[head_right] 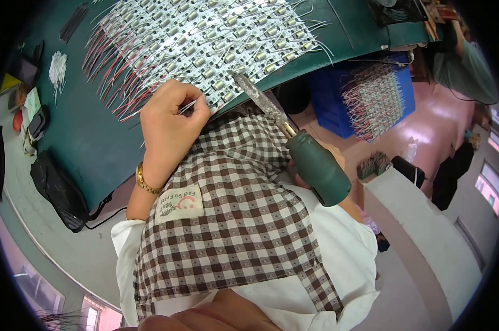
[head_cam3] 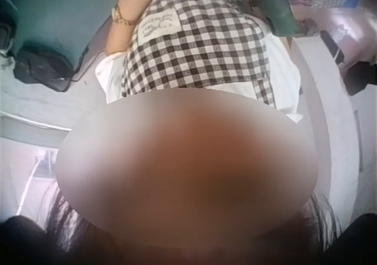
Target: The person solders electronic components and wires onto LED light panels using a soldering iron.
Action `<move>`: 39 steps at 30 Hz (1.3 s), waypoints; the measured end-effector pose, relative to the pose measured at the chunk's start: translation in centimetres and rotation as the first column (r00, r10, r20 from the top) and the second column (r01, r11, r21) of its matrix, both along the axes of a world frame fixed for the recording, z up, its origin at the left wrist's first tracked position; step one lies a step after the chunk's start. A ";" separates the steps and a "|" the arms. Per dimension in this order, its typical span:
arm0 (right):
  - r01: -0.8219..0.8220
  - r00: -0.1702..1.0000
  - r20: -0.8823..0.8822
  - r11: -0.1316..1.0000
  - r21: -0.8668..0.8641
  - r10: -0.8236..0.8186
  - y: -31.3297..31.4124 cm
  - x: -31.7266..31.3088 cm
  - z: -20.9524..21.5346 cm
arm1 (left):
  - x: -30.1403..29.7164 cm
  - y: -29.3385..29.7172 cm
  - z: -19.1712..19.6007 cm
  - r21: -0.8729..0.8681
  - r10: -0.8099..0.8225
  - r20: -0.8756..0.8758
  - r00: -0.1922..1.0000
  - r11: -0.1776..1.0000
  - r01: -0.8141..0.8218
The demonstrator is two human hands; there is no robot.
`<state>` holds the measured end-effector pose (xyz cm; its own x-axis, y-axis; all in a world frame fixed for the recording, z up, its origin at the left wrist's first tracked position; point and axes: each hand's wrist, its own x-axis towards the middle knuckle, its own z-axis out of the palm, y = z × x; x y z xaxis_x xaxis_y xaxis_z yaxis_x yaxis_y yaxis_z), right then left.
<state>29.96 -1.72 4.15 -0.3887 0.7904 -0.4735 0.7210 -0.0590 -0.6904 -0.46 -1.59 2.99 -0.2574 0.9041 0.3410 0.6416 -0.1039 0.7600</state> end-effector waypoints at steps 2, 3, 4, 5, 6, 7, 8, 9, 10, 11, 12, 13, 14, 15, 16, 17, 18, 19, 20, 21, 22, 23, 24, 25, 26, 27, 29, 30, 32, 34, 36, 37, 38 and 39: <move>0.006 0.997 -0.082 1.000 0.014 -0.005 0.1 -0.9 0.5 | -0.2 -0.3 0.0 -0.026 0.014 -0.016 1.000 1.000 -0.014; 0.028 0.986 -0.165 0.999 0.027 -0.023 0.0 -1.2 0.7 | -0.2 -0.3 0.0 -0.024 0.012 -0.016 1.000 1.000 -0.013; 0.027 0.986 -0.166 0.999 0.029 -0.022 -0.2 -1.0 0.5 | -0.2 -0.3 -0.2 -0.012 0.015 -0.028 1.000 1.000 -0.015; 0.032 0.970 -0.241 0.999 0.012 -0.028 -0.5 -0.7 -0.1 | -0.2 -0.4 -0.2 -0.001 0.019 -0.040 0.999 1.000 -0.019; 0.052 0.948 -0.313 0.999 -0.003 -0.050 -0.9 -0.4 -0.6 | 0.0 -0.3 0.0 0.002 0.006 -0.040 0.999 1.000 -0.006; 0.064 0.948 -0.313 0.998 0.000 -0.061 -1.3 -0.7 -1.2 | 0.1 -0.2 0.3 -0.040 -0.008 -0.043 0.999 0.999 0.006; 0.181 0.795 -0.584 0.983 -0.027 -0.162 -1.6 -1.6 -1.8 | 0.3 -0.1 0.5 -0.082 -0.022 -0.046 0.999 0.996 0.018; 0.270 0.557 -0.798 0.959 -0.088 -0.231 -1.7 -2.1 -2.4 | 0.3 -0.3 0.3 -0.083 -0.024 -0.048 0.999 0.996 0.020; 0.272 0.556 -0.798 0.958 -0.090 -0.233 -1.5 -1.9 -2.8 | 0.4 -0.4 -0.1 0.037 0.023 0.009 1.000 0.999 -0.023; 0.201 0.684 -0.728 0.970 0.135 -0.040 -1.2 -1.5 -3.2 | 0.3 -0.6 -0.4 0.155 0.062 0.071 0.996 0.985 -0.072; 0.096 0.786 -0.603 0.934 0.344 0.141 -1.0 -1.0 -3.4 | 0.3 -0.8 -0.3 0.155 0.058 0.071 0.996 0.986 -0.068; 0.099 0.786 -0.603 0.934 0.344 0.138 -0.9 -0.2 -3.2 | 0.2 -1.1 -0.1 0.197 0.032 0.061 0.998 0.979 -0.044; -0.013 0.897 -0.436 0.990 0.143 0.075 -1.0 1.0 -2.8 | 0.3 -1.2 0.0 0.241 -0.004 0.053 0.999 0.970 -0.009; -0.079 0.969 -0.242 0.993 -0.087 0.056 -1.2 1.7 -2.5 | 0.6 -1.2 -0.4 0.227 -0.036 0.048 0.998 0.973 0.024; -0.083 0.968 -0.243 0.993 -0.088 0.060 -1.3 1.2 -2.4 | 0.5 -1.4 -0.5 0.227 -0.032 0.048 0.998 0.974 0.020; 0.130 0.957 -0.213 0.951 -0.282 -0.195 -1.4 0.4 -2.2 | 0.5 -1.5 -0.6 0.176 -0.037 0.016 0.999 0.984 0.034; 0.346 0.885 -0.134 0.822 -0.452 -0.446 -1.7 0.0 -1.9 | 0.5 -1.4 -0.6 0.127 -0.063 -0.012 0.998 0.990 0.064; 0.357 0.880 -0.133 0.819 -0.449 -0.457 -2.0 0.2 -1.8 | 0.5 -1.2 -0.6 0.127 -0.072 -0.027 0.997 0.989 0.075; 0.304 0.759 -0.335 0.758 -0.577 -0.559 -2.2 0.4 -1.8 | 0.5 -1.1 -0.5 0.131 -0.084 -0.026 0.996 0.988 0.087; 0.195 0.586 -0.493 0.702 -0.685 -0.643 -2.2 0.4 -2.0 | 0.4 -1.3 -0.4 0.112 -0.077 -0.021 0.997 0.991 0.079; 0.188 0.588 -0.495 0.703 -0.686 -0.640 -2.0 0.4 -2.2 | 0.3 -1.5 -0.4 0.093 -0.069 -0.016 0.997 0.993 0.071; 0.177 0.566 -0.447 0.632 -0.754 -0.693 -1.7 0.3 -2.4 | 0.2 -1.8 0.1 0.093 -0.063 -0.021 0.998 0.994 0.065; 0.173 0.537 -0.394 0.554 -0.814 -0.746 -1.6 0.5 -2.4 | 0.2 -1.9 1.0 0.033 -0.022 0.017 1.000 0.999 0.022; 0.174 0.531 -0.397 0.555 -0.813 -0.748 -1.8 0.8 -2.8 | 0.3 -1.8 1.6 -0.028 0.021 0.051 0.998 0.999 -0.020; 0.220 0.730 -0.446 0.796 -0.564 -0.518 -2.0 1.2 -3.4 | 0.1 -1.5 1.8 -0.025 0.015 0.049 0.999 1.000 -0.013; 0.168 0.889 -0.377 0.951 -0.260 -0.260 -2.1 1.2 -3.7 | -0.5 -1.4 1.9 0.004 0.048 -0.017 0.999 0.999 -0.047; 0.123 0.914 -0.360 0.974 -0.190 -0.186 -1.6 0.9 -2.9 | -1.5 -0.9 2.3 -0.030 0.046 -0.102 0.994 0.998 -0.049; 0.066 0.935 -0.339 0.991 -0.120 -0.103 -1.3 0.7 -2.7 | -1.8 -0.8 2.3 -0.029 0.050 -0.107 0.993 0.998 -0.053; 0.018 0.967 -0.253 0.999 -0.032 -0.025 -1.5 1.2 -3.7 | -2.1 -0.8 2.3 -0.195 -0.045 -0.194 0.980 0.981 0.007; -0.027 0.987 -0.157 0.998 0.053 0.035 -1.3 2.0 -3.9 | -1.8 -0.8 2.2 -0.240 -0.064 -0.232 0.970 0.971 0.007; -0.152 0.851 -0.513 0.882 -0.445 -0.112 -0.6 3.0 -3.6 | -1.4 -0.9 2.0 -0.260 -0.058 -0.285 0.957 0.965 -0.018; -0.150 0.850 -0.515 0.883 -0.444 -0.115 -1.0 2.6 -3.8 | -1.3 -0.9 1.9 -0.253 -0.048 -0.284 0.957 0.967 -0.027; -0.033 0.944 -0.329 0.991 -0.127 -0.011 -1.8 1.8 -4.0 | -1.3 -0.9 1.9 -0.252 -0.051 -0.286 0.957 0.967 -0.024; 0.003 0.995 -0.101 0.975 0.222 0.020 -2.2 1.0 -4.1 | -1.3 -0.8 1.8 -0.254 -0.053 -0.266 0.962 0.967 -0.018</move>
<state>30.95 -3.95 0.03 -0.4327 0.8678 -0.2443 0.6459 0.1094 -0.7555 -1.74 -2.40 4.83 -0.1712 0.9729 0.1555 0.8252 0.0554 0.5621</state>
